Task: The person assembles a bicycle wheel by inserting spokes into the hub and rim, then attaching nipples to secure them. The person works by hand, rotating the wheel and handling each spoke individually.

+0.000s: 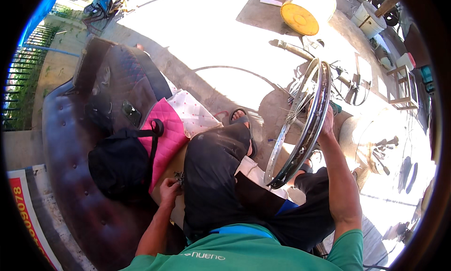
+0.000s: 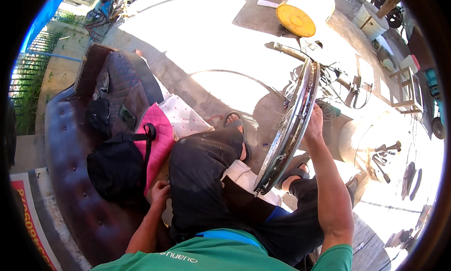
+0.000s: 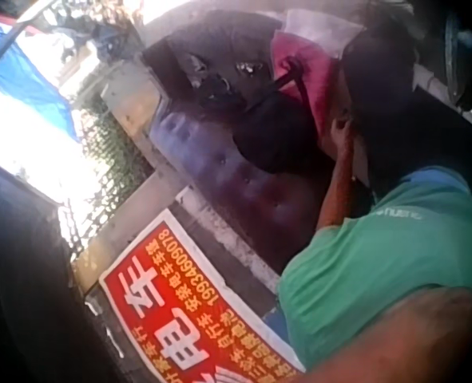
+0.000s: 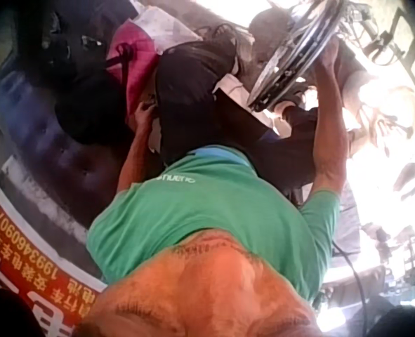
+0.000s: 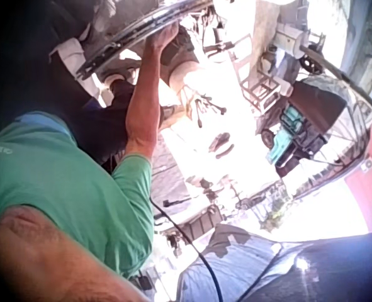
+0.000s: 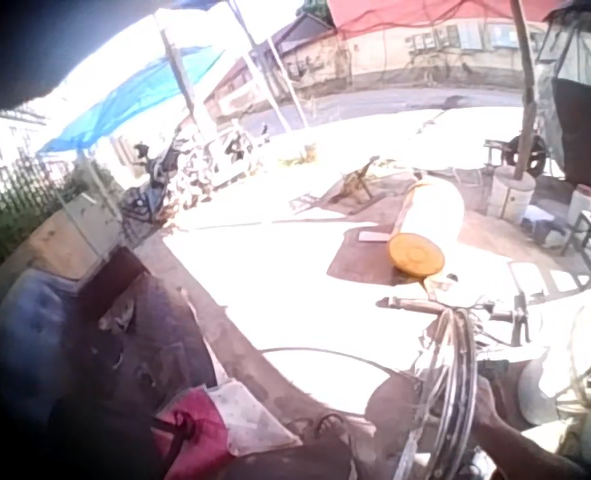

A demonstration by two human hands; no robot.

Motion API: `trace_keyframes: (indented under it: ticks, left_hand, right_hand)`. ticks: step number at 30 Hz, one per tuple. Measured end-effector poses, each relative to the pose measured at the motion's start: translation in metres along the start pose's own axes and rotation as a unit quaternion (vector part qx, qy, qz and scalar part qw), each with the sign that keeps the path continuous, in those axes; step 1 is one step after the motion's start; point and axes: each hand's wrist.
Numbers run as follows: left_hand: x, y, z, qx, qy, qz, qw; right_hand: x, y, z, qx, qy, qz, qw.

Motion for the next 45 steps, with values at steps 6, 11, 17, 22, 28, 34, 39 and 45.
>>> trace_keyframes:
  ticks: [6, 11, 17, 22, 28, 34, 39, 45]
  left_hand:
    - [-0.013, -0.011, -0.004, -0.039, -0.023, 0.117, 0.992]
    - [-0.011, -0.009, -0.002, -0.048, -0.014, 0.182, 0.982]
    - [-0.022, 0.031, -0.014, -0.044, -0.086, 0.429, 0.898]
    - [0.003, 0.138, -0.019, 0.049, -0.297, 0.517, 0.801]
    - [0.102, 0.296, 0.008, 0.159, -0.496, 0.439, 0.732]
    - [0.254, 0.369, 0.043, 0.098, -0.629, 0.364, 0.68]
    - [0.319, 0.368, 0.065, 0.071, -0.619, 0.222, 0.75]
    - [0.32, 0.353, 0.05, 0.047, -0.618, 0.194, 0.761]
  right_hand:
    - [0.013, -0.011, 0.005, -0.016, -0.003, 0.011, 1.0]
    - [0.008, -0.003, 0.001, -0.077, -0.019, 0.108, 0.991]
    - [0.015, -0.009, 0.004, -0.023, 0.025, 0.016, 0.999]
    - [0.007, -0.006, -0.001, -0.002, 0.014, -0.005, 1.0]
    - [0.026, -0.022, 0.006, 0.017, 0.05, -0.013, 0.999]
    - [0.023, -0.017, 0.001, 0.014, 0.052, -0.031, 0.998]
    - [0.022, -0.019, 0.003, -0.004, 0.076, -0.044, 0.996]
    - [0.016, -0.01, -0.002, 0.005, 0.073, -0.015, 0.997]
Point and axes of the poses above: each hand's wrist, its own z-axis away from the middle knuckle, its own x-axis out of the palm, y = z × x, and after that the axes turned 4 degrees about -z, right-handed
